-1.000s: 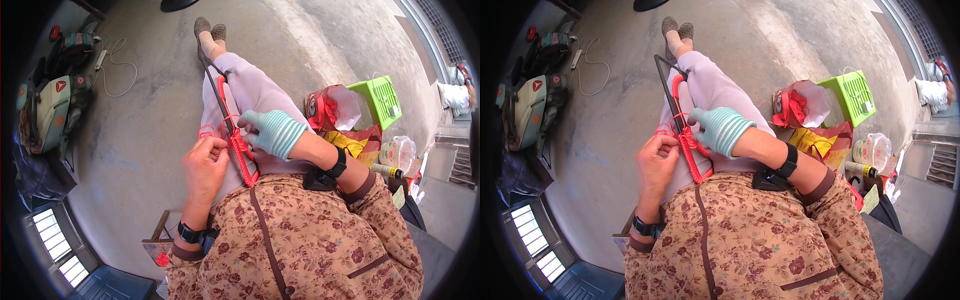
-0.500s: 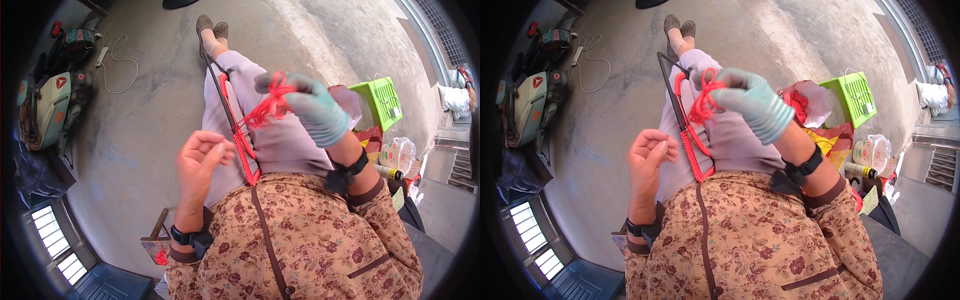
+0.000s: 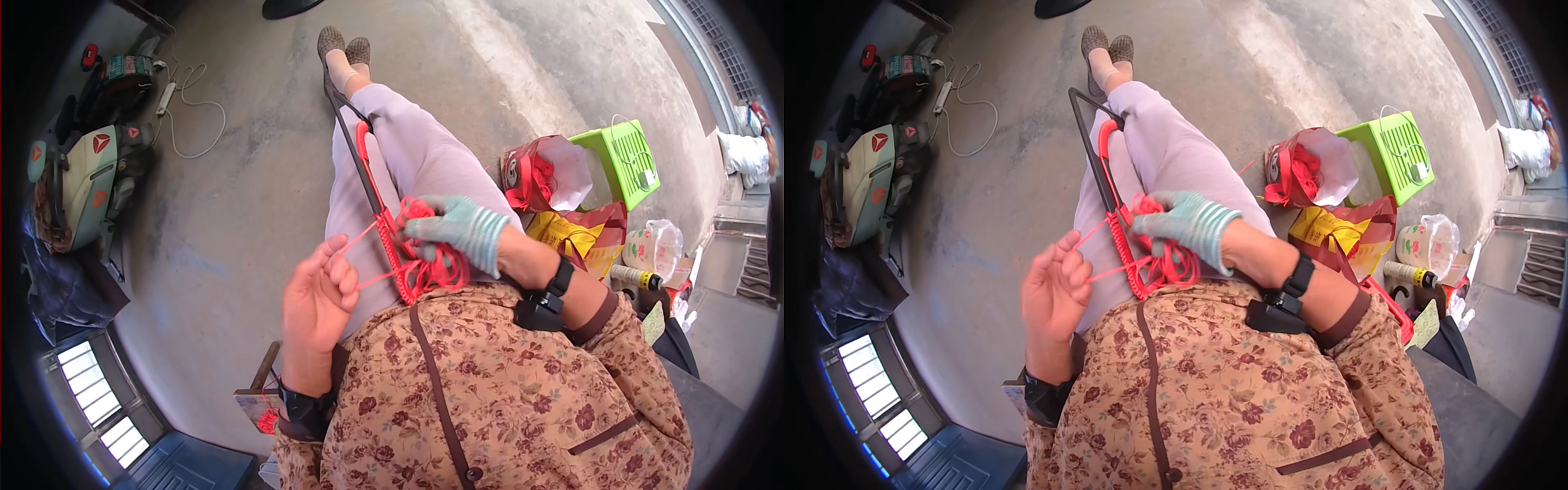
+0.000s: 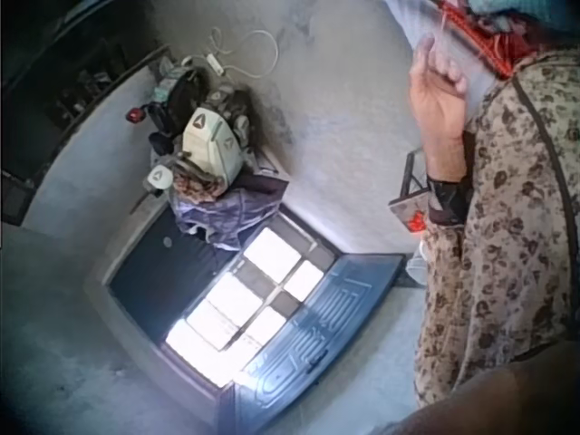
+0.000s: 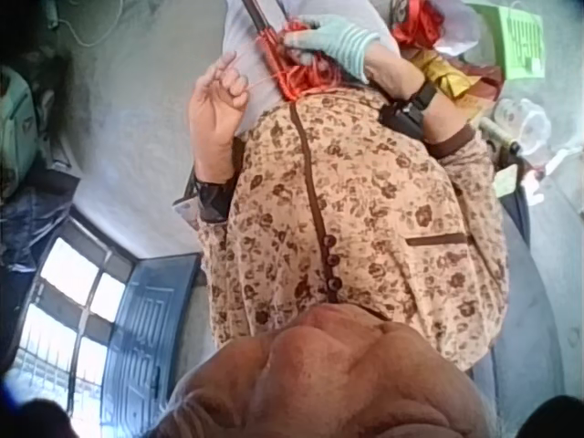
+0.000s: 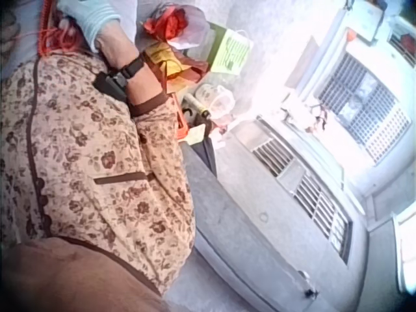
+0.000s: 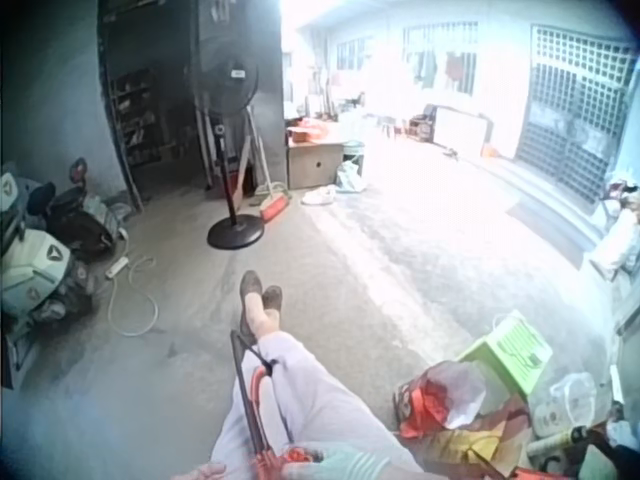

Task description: Wrapping a red cord tightly around a metal or plastic frame component as part of an assembly or repair process.

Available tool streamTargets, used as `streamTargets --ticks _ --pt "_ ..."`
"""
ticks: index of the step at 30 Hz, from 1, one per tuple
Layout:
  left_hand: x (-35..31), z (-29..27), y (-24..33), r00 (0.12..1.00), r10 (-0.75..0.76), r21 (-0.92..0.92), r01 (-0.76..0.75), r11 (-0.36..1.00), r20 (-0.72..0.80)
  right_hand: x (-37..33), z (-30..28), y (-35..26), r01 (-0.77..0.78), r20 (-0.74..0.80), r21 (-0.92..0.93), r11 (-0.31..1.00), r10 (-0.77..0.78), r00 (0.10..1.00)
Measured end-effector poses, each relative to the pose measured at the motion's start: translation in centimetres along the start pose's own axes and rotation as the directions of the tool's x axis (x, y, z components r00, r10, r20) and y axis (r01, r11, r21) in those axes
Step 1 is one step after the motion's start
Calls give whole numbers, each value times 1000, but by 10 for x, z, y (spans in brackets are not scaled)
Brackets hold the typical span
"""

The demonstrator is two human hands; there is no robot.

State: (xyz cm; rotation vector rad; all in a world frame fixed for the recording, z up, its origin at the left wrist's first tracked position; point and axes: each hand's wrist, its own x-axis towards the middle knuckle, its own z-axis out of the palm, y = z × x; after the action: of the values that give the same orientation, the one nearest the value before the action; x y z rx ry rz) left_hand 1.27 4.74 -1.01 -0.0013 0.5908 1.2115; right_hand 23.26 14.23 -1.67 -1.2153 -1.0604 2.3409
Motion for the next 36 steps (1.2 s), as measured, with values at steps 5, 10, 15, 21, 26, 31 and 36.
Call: streamTargets --ticks 5,10,15,21,26,31,36 --pt "-22 -10 -2 971 21 576 122 809 -236 24 2 16 -84 76 107 991 76 994" --pt "-23 2 -14 988 37 445 34 895 -151 21 -16 8 194 -151 579 792 -129 980" --pt "-26 -5 -1 991 -78 290 106 951 -107 16 -95 -4 572 -512 587 573 -285 810" --pt "-14 12 3 990 141 157 -144 977 30 -20 -116 -32 622 -655 357 697 -288 699" --pt "21 19 3 932 362 568 -316 760 33 -12 -72 -24 232 -298 -750 620 -628 719" --pt "32 -2 -19 967 244 755 -111 646 -66 10 0 -18 193 -107 -389 901 -253 962" --pt "33 -1 -26 968 247 812 -109 573 -45 23 2 -4 96 131 -143 985 -77 988"
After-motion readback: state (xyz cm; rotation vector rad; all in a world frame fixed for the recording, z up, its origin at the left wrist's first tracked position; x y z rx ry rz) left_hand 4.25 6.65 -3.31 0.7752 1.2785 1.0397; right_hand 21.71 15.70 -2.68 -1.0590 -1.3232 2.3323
